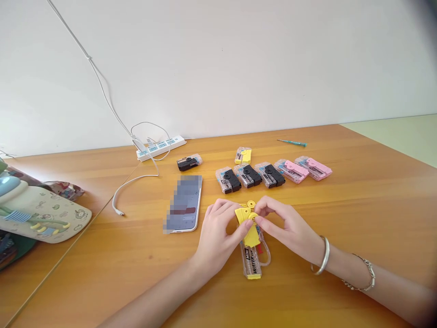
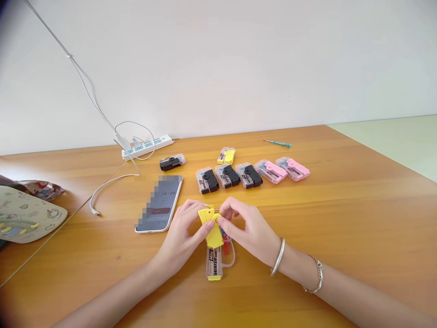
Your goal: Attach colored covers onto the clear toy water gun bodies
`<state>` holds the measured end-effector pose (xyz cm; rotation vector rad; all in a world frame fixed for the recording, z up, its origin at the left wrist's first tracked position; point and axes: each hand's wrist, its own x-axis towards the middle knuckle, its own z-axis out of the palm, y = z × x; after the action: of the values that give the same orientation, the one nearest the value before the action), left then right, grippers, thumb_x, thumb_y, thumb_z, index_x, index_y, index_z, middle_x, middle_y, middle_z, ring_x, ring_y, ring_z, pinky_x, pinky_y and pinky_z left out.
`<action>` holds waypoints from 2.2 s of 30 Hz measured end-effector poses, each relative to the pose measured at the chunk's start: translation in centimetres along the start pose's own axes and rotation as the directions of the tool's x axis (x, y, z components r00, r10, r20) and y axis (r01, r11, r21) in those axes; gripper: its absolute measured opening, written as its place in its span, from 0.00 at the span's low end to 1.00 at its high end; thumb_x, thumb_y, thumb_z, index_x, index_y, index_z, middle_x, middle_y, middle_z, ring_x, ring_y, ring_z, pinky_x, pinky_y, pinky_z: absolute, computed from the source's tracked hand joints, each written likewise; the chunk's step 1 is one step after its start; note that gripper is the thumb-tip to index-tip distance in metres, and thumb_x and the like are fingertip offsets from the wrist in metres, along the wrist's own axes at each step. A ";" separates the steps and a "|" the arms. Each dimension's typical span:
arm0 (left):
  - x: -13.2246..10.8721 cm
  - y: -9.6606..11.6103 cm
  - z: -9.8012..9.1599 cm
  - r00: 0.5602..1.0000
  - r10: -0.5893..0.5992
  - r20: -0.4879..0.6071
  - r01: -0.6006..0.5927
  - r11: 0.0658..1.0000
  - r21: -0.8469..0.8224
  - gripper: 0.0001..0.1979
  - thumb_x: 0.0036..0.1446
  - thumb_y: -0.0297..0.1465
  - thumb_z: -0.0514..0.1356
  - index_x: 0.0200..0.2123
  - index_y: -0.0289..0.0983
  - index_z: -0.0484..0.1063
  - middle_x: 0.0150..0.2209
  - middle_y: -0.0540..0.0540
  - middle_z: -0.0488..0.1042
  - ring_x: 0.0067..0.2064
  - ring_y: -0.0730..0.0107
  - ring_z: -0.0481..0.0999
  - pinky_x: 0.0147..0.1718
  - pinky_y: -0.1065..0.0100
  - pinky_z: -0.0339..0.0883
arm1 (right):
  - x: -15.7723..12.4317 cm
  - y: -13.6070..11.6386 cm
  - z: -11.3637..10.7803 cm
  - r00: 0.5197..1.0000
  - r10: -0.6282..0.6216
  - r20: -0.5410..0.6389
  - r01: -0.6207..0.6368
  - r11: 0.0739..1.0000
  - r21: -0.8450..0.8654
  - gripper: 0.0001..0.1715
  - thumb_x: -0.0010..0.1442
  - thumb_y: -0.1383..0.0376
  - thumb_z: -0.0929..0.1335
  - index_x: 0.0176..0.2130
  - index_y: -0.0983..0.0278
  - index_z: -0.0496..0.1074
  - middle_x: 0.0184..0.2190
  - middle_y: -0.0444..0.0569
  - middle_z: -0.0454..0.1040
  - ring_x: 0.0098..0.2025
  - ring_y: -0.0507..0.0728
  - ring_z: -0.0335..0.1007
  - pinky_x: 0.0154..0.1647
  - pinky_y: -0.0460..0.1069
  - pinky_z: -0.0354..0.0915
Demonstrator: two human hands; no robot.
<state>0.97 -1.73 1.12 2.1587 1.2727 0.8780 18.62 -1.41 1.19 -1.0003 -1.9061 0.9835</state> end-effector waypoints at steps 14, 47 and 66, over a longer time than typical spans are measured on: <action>0.5 -0.9 0.1 0.990 -0.112 -0.084 0.094 0.977 -0.192 0.08 0.56 0.31 0.57 0.41 0.42 0.64 0.42 0.50 0.73 0.46 0.65 0.71 0.47 0.61 0.61 | 0.2 0.6 -0.3 0.997 0.029 -0.070 -0.036 0.994 -0.106 0.22 0.55 0.63 0.68 0.48 0.58 0.59 0.35 0.43 0.74 0.44 0.56 0.69 0.51 0.56 0.61; 0.3 -1.3 0.1 0.984 -0.001 0.181 -0.014 0.997 0.080 0.18 0.53 0.43 0.59 0.46 0.43 0.65 0.48 0.47 0.70 0.52 0.58 0.64 0.50 0.57 0.56 | 0.2 2.3 -1.3 0.874 -0.468 -0.126 0.304 0.732 -0.609 0.13 0.53 0.70 0.65 0.34 0.58 0.55 0.33 0.46 0.73 0.33 0.55 0.70 0.31 0.48 0.64; 0.4 -0.3 -0.4 0.978 -0.093 0.185 0.118 0.985 -0.129 0.06 0.57 0.37 0.55 0.34 0.41 0.65 0.37 0.49 0.72 0.42 0.64 0.68 0.47 0.59 0.59 | 0.4 1.4 -0.5 0.836 -0.546 0.053 0.396 0.534 -0.747 0.08 0.61 0.69 0.60 0.30 0.59 0.60 0.34 0.49 0.73 0.34 0.56 0.69 0.33 0.51 0.65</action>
<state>0.70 -1.24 1.30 1.9920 1.1883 0.6923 19.30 -0.34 0.25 -0.8469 -2.2668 -0.2648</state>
